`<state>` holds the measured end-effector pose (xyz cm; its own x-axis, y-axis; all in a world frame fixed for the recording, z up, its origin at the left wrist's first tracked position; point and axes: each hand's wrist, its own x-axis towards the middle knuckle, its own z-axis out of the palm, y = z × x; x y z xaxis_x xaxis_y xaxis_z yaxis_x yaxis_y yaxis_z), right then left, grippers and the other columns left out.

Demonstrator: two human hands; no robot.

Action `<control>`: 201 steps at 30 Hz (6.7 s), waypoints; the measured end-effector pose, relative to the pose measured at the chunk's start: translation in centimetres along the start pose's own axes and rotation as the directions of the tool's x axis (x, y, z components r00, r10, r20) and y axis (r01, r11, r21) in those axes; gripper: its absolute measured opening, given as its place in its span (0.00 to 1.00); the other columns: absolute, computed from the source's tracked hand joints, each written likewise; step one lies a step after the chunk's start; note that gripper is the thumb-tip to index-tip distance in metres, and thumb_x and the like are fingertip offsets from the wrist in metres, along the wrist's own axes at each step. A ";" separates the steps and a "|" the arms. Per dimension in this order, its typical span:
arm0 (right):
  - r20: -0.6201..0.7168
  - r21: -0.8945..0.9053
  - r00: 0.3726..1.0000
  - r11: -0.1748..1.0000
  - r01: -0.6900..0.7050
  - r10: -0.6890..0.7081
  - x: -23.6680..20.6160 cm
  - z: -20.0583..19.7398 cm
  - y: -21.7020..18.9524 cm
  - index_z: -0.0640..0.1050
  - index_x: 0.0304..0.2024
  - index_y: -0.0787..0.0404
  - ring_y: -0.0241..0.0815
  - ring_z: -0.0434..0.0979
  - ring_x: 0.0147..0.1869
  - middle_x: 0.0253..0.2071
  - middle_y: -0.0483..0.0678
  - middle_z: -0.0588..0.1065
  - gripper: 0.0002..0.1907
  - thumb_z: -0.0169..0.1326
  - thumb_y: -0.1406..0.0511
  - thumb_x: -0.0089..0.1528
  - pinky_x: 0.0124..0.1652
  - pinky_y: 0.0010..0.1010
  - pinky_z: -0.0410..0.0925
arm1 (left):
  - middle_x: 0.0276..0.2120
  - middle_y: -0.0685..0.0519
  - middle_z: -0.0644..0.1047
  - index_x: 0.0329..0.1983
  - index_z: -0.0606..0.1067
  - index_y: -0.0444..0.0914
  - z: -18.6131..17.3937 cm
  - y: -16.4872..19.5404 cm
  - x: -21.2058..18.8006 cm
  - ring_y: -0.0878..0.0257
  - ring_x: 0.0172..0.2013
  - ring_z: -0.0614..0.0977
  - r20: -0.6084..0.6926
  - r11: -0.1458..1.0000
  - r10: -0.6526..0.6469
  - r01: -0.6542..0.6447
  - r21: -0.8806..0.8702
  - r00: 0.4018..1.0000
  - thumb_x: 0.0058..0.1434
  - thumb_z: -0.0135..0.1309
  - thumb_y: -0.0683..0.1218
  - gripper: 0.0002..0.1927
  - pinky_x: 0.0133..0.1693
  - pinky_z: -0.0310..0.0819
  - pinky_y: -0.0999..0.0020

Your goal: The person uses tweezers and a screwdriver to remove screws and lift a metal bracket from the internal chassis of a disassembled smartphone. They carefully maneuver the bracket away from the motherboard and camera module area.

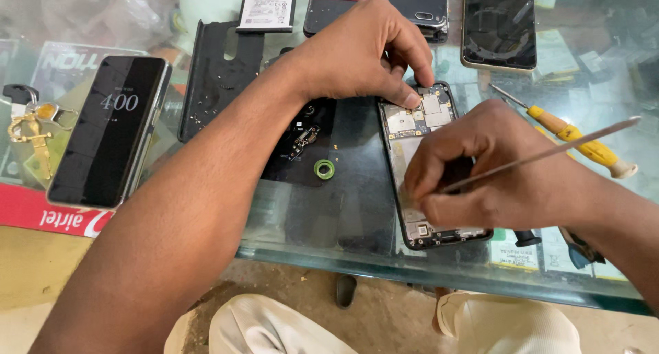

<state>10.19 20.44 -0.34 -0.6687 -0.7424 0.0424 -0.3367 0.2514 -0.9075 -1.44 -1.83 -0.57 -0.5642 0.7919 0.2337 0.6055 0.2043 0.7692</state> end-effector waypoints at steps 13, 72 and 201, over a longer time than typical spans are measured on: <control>-0.034 0.007 0.999 1.000 -0.026 0.026 0.0 0.0 0.1 0.84 0.25 0.61 0.29 0.83 0.29 0.32 0.43 0.83 0.01 0.64 0.70 0.49 0.27 0.22 0.74 | 0.36 0.59 0.83 0.36 0.85 0.38 0.1 -0.1 0.1 0.74 0.30 0.77 0.012 1.000 -0.006 0.006 0.018 1.000 0.47 0.76 0.40 0.14 0.33 0.73 0.77; -0.003 -0.007 0.999 0.999 0.043 -0.043 -0.2 0.3 0.2 0.83 0.24 0.61 0.31 0.84 0.34 0.32 0.43 0.83 0.02 0.64 0.69 0.49 0.33 0.22 0.76 | 0.39 0.57 0.84 0.37 0.85 0.37 0.5 -0.3 -0.1 0.76 0.28 0.76 0.020 1.000 -0.013 0.013 0.002 1.000 0.50 0.75 0.40 0.13 0.31 0.73 0.78; -0.642 -0.079 0.747 0.954 -0.288 0.172 0.5 -3.6 0.3 0.82 0.32 0.65 0.32 0.83 0.37 0.35 0.48 0.83 0.02 0.63 0.73 0.56 0.40 0.22 0.75 | 0.28 0.58 0.83 0.36 0.84 0.37 0.4 0.4 -0.1 0.78 0.25 0.78 -0.015 0.993 -0.118 0.118 -0.029 0.993 0.51 0.70 0.38 0.10 0.28 0.69 0.81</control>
<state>7.34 22.38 0.90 -0.9832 -0.1121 0.1442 -0.1813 0.5028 -0.8451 -0.97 -1.60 -0.54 -0.6403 0.7533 0.1500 0.5180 0.2793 0.8085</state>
